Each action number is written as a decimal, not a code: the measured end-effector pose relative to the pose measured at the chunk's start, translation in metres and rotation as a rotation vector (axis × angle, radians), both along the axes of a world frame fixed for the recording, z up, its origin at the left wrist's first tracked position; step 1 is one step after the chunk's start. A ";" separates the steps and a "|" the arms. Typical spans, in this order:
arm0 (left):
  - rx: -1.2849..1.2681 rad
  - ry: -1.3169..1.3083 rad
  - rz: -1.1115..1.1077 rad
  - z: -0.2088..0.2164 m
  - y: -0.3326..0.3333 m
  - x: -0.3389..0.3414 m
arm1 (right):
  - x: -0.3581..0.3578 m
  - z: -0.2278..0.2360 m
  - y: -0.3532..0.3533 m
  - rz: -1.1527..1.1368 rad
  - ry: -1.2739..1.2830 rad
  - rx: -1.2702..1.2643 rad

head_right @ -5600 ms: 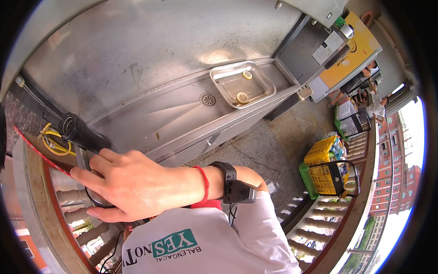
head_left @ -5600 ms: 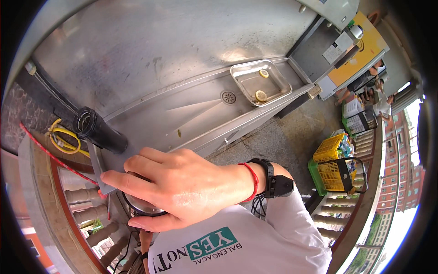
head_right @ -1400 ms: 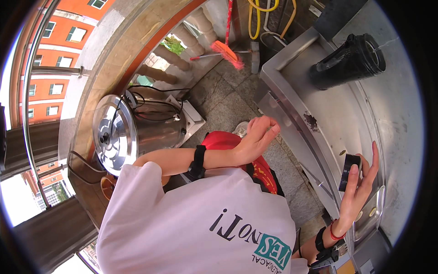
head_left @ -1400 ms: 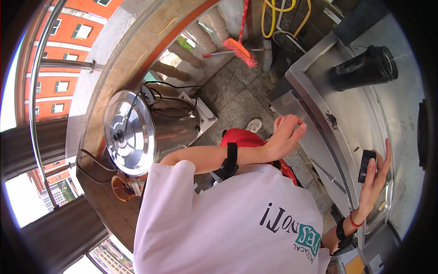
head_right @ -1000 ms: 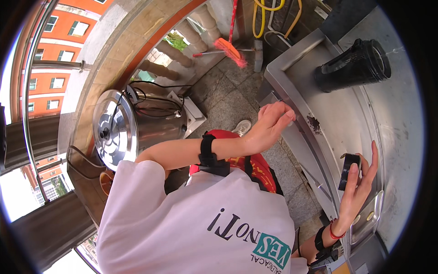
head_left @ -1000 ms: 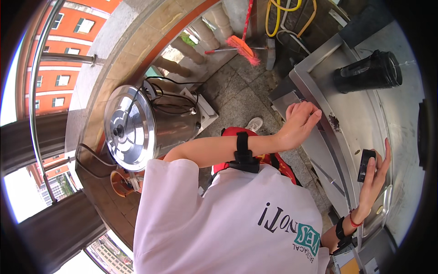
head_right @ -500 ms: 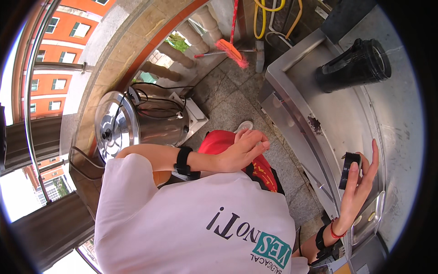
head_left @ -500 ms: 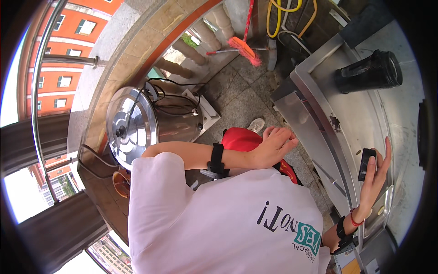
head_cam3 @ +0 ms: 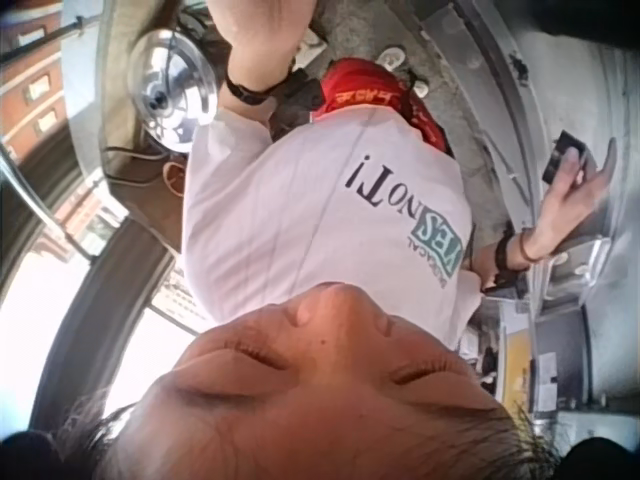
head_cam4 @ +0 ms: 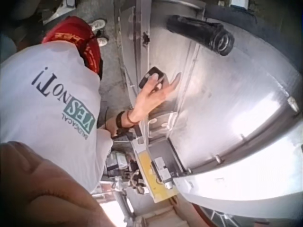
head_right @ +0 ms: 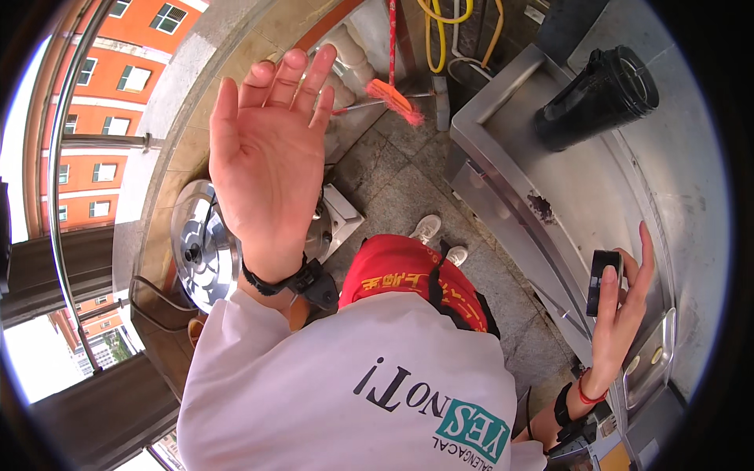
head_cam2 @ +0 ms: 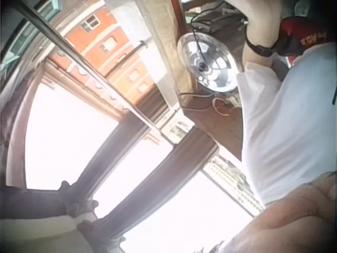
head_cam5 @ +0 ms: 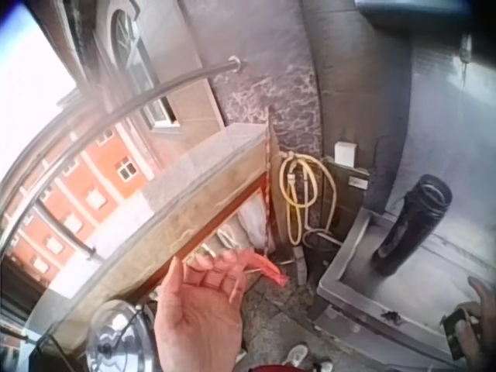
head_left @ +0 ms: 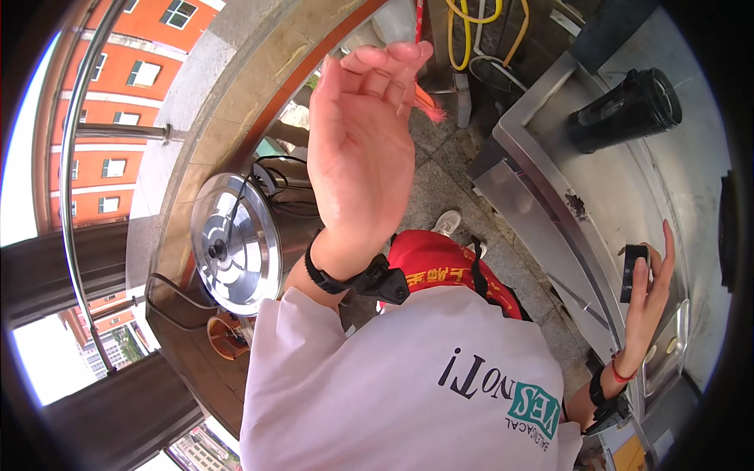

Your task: The recorder washes their hands and fills a water bottle at a public water dispenser.

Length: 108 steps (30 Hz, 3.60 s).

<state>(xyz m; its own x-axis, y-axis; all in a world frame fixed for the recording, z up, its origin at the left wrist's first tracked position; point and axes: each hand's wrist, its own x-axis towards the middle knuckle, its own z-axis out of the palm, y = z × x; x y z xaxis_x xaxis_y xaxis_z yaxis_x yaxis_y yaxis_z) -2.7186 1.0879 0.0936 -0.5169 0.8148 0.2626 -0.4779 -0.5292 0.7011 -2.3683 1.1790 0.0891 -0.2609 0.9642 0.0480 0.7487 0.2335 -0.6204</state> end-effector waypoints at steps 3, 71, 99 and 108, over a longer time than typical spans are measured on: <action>0.029 -0.089 -0.051 0.009 -0.006 0.000 | 0.000 -0.003 0.002 0.020 0.011 0.003; -0.551 0.426 -0.436 -0.129 0.002 0.126 | 0.011 0.006 0.005 0.023 0.081 0.023; -0.972 -0.313 -0.640 -0.330 0.025 0.019 | 0.023 -0.022 0.005 0.032 0.086 0.075; -1.136 -0.132 -0.758 -0.345 0.104 0.027 | 0.034 -0.033 -0.006 -0.046 0.086 0.108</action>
<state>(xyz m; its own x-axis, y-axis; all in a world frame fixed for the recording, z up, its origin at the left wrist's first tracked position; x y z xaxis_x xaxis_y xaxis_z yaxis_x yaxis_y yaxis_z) -2.6915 1.1923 -0.2511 0.1786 0.6384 -0.7487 -0.4861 0.7188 0.4970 -2.3340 1.1727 0.0566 -0.2066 0.9630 0.1728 0.7052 0.2691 -0.6560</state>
